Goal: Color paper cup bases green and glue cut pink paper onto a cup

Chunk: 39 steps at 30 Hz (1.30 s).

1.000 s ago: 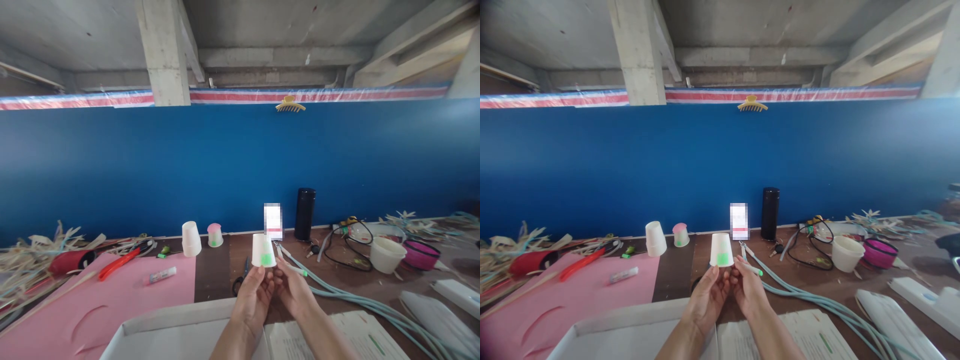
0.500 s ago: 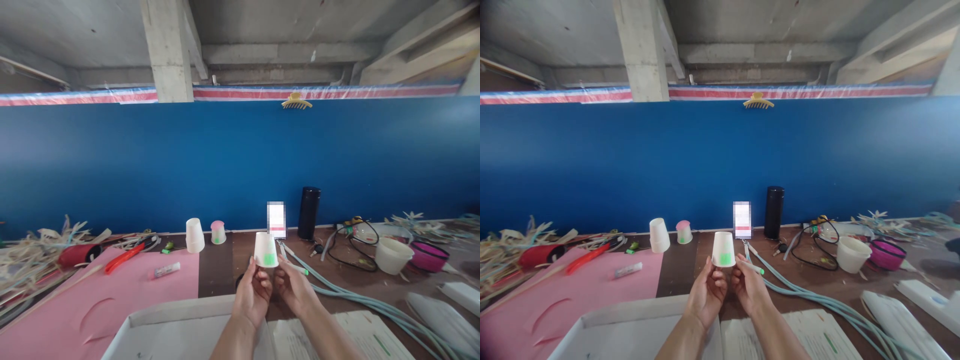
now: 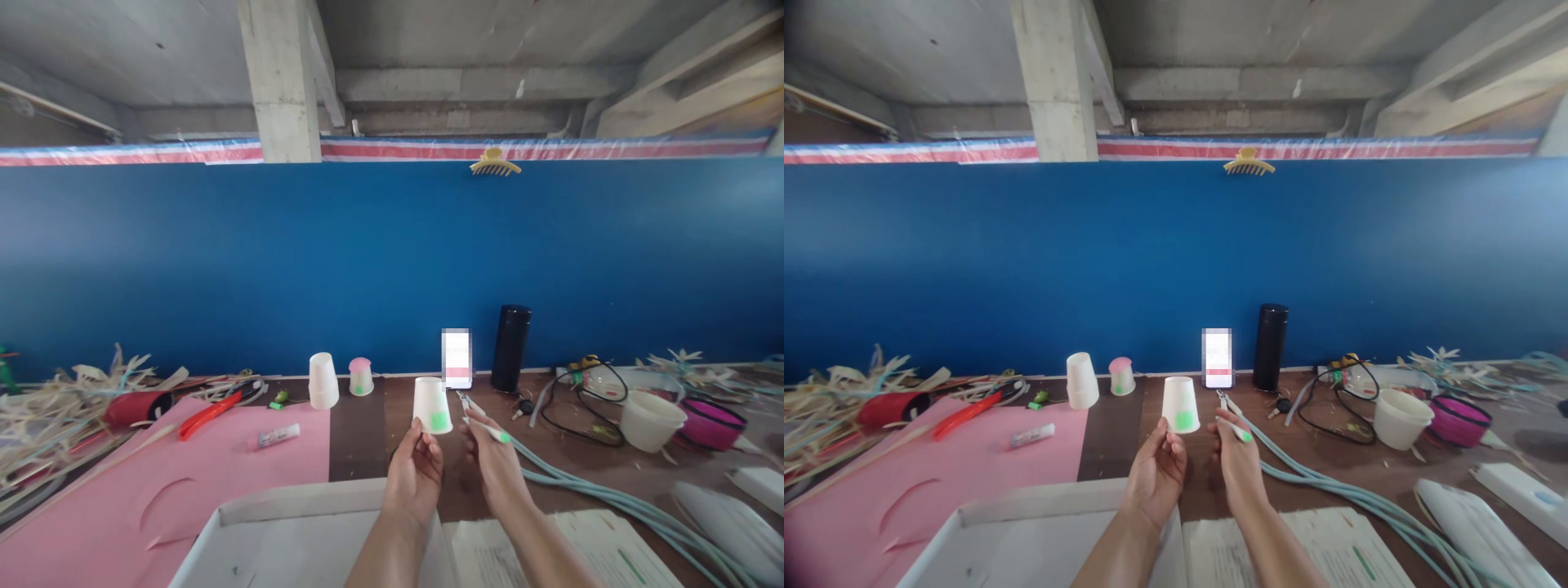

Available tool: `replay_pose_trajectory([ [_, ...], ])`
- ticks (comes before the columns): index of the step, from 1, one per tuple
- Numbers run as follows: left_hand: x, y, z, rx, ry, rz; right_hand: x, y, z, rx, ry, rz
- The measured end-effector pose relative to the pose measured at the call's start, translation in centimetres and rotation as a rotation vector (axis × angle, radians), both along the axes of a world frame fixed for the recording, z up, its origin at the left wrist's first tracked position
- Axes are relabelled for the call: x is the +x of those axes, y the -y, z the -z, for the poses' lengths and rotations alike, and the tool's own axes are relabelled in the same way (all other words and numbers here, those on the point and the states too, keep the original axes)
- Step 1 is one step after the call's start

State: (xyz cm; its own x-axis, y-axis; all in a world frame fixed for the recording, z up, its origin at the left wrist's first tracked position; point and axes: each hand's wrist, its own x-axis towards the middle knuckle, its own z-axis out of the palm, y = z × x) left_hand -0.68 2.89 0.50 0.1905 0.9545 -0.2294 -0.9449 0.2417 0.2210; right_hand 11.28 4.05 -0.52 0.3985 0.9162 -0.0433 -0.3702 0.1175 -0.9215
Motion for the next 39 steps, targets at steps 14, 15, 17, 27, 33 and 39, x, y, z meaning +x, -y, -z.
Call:
replay_pose_trajectory([
  [14, 0.2, 0.2, 0.1, 0.01, -0.074, -0.068, 0.2, 3.1, -3.1, 0.581, 0.948, 0.303],
  [15, 0.2, 0.3, 0.1, 0.006, -0.081, -0.072, 0.1, 3.1, -3.1, 0.577, 0.96, 0.305],
  [17, 0.4, 0.3, 0.1, 0.0, -0.098, -0.076, -0.1, 3.1, -3.2, 0.586, 0.975, 0.321],
  [27, 0.9, 0.5, 0.1, 0.023, -0.151, -0.074, -0.8, 3.4, -3.6, 0.56, 1.006, 0.326],
  [33, 1.0, 0.4, 0.5, 0.043, -0.16, -0.08, -0.8, 3.4, -3.6, 0.522, 1.013, 0.342],
  [39, 1.1, 0.4, 0.6, 0.07, -0.172, -0.072, -0.9, 3.2, -3.4, 0.548, 1.017, 0.338],
])
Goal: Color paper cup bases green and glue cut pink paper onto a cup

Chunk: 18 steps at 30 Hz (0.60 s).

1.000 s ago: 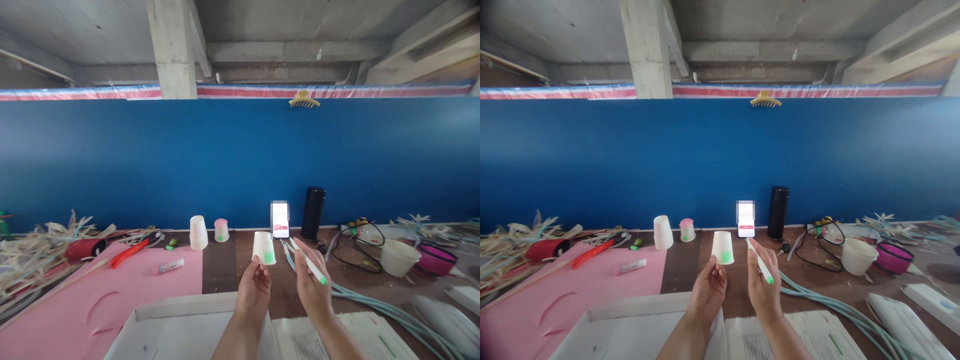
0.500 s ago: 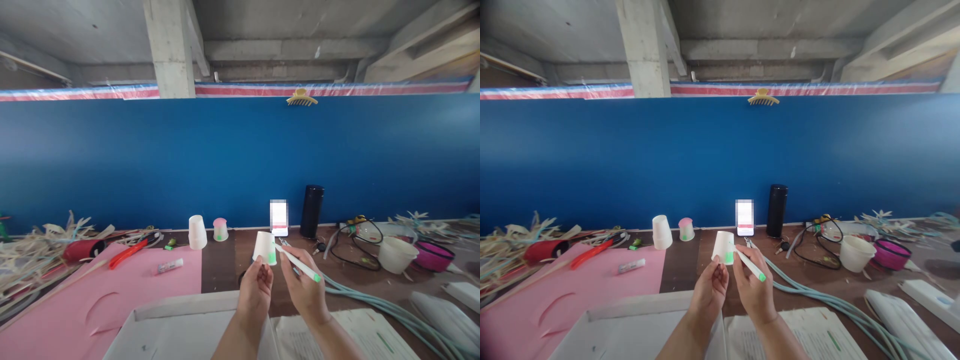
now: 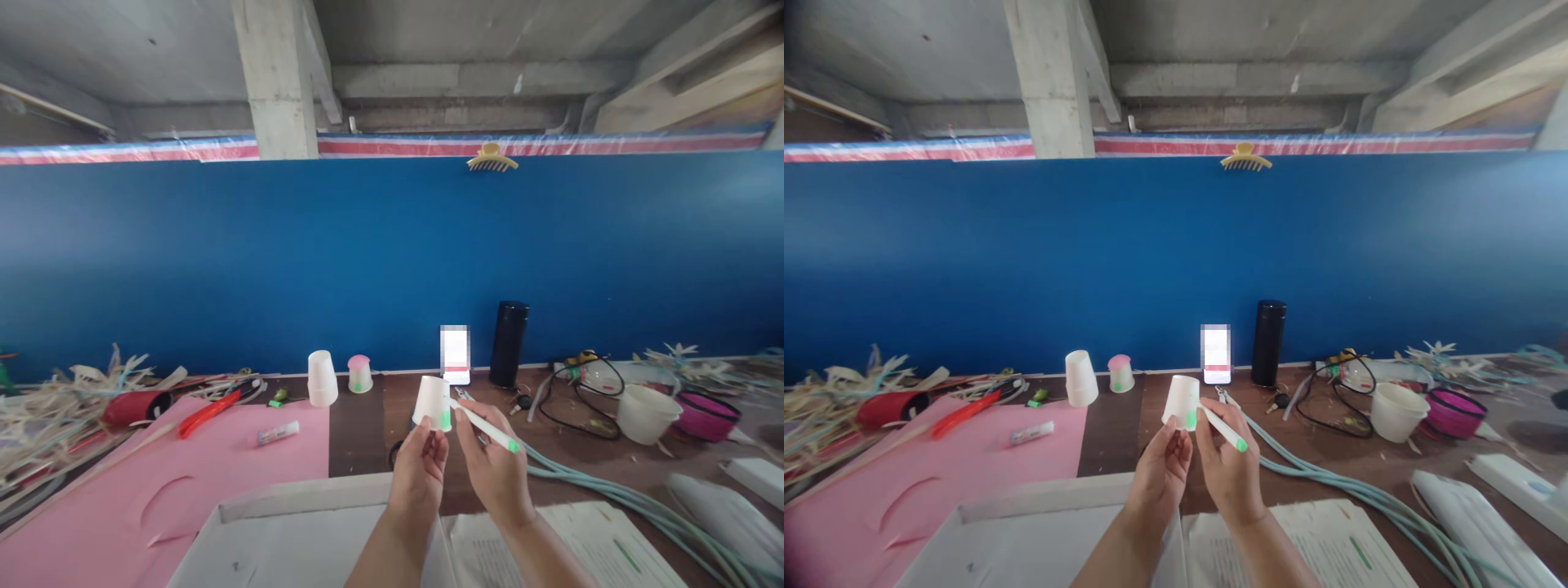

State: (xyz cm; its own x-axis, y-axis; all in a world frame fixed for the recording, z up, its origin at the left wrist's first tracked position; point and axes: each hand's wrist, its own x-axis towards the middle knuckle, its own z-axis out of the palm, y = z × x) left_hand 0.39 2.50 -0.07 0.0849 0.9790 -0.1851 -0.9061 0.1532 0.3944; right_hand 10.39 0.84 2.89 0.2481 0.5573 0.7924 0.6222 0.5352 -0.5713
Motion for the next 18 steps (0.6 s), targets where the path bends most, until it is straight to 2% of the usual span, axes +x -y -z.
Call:
replay_pose_trajectory([
  [18, 0.17, -0.05, 0.26, 0.051, 0.019, 0.036, -0.41, -0.41, 0.43, 0.031, 0.064, -0.013],
])
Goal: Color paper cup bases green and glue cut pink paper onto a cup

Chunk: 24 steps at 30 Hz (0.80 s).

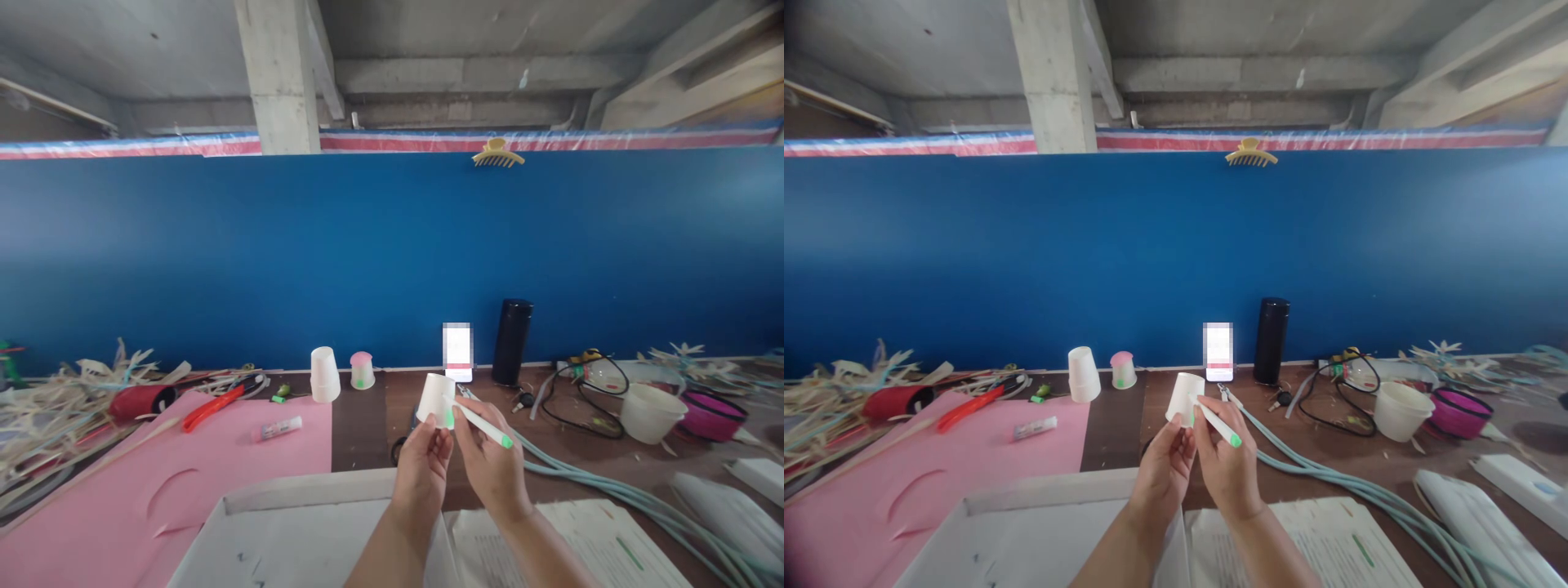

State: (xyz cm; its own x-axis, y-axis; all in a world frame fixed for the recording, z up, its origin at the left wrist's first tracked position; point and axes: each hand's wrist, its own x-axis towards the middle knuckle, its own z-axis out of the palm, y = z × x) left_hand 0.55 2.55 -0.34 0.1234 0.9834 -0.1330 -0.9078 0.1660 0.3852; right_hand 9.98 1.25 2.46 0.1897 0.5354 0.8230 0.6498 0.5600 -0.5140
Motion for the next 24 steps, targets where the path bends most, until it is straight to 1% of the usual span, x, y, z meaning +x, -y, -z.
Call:
replay_pose_trajectory([
  [24, -0.09, 0.1, -0.07, 0.011, -0.013, 0.012, 0.01, -0.35, 0.15, -0.015, 0.01, 0.054],
])
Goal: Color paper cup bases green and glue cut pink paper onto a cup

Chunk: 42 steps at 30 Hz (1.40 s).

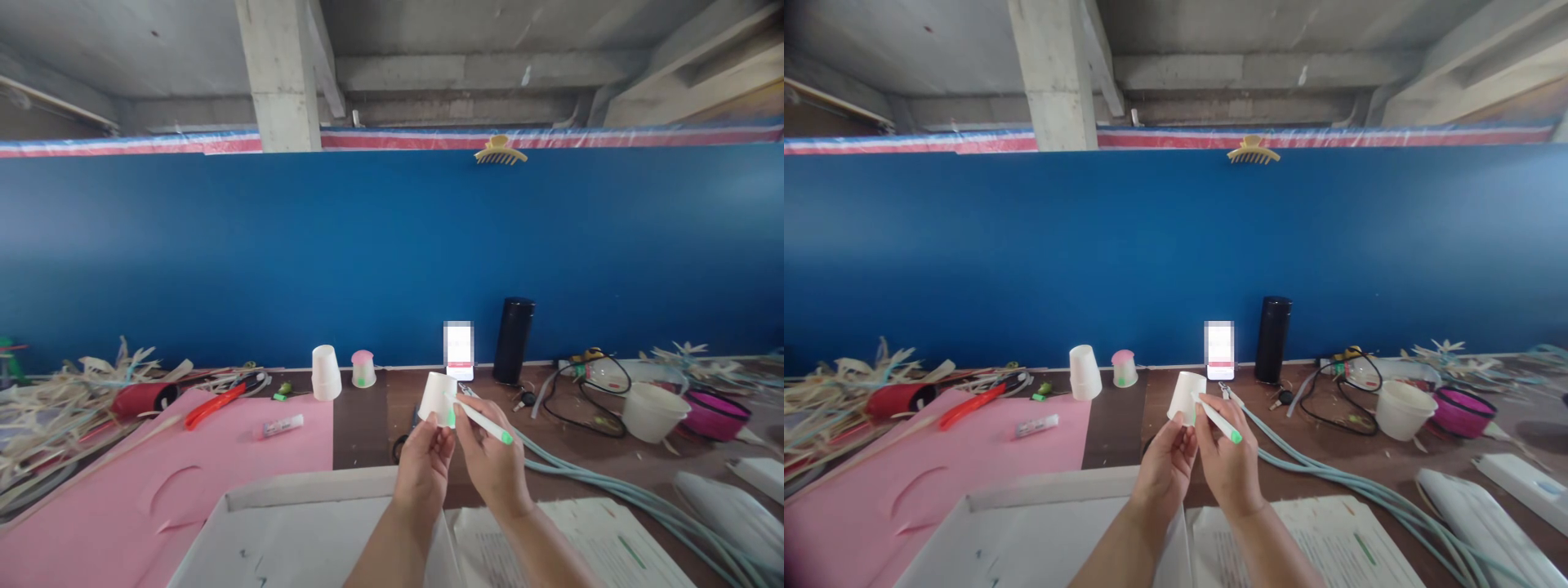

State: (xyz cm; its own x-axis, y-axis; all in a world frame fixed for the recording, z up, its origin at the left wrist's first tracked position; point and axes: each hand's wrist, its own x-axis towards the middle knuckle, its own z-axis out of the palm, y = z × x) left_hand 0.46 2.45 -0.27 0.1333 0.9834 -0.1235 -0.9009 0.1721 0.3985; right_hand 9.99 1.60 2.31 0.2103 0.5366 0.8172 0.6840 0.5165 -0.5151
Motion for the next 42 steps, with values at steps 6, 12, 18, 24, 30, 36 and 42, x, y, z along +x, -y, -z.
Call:
replay_pose_trajectory([
  [6, 0.03, 0.06, -0.08, -0.014, 0.001, -0.001, 0.02, 0.0, -0.09, 0.019, 0.023, 0.011],
  [12, 0.06, 0.12, -0.15, -0.014, 0.002, -0.003, 0.03, 0.08, -0.16, 0.012, 0.011, 0.013],
  [18, 0.0, 0.13, -0.14, -0.001, 0.009, 0.012, -0.04, 0.15, -0.27, 0.017, 0.015, 0.024],
  [24, -0.08, 0.12, -0.29, -0.021, 0.01, -0.003, -0.01, 0.26, -0.41, 0.025, 0.006, 0.027],
  [30, -0.13, 0.13, -0.35, -0.027, 0.008, -0.014, 0.07, 0.34, -0.55, 0.026, 0.012, 0.033],
  [36, -0.13, 0.19, -0.41, -0.042, 0.001, -0.014, 0.22, 0.26, -0.43, 0.014, 0.012, 0.051],
  [42, -0.2, 0.16, -0.25, -0.039, 0.001, -0.014, 0.28, 0.25, -0.44, 0.007, 0.007, 0.047],
])
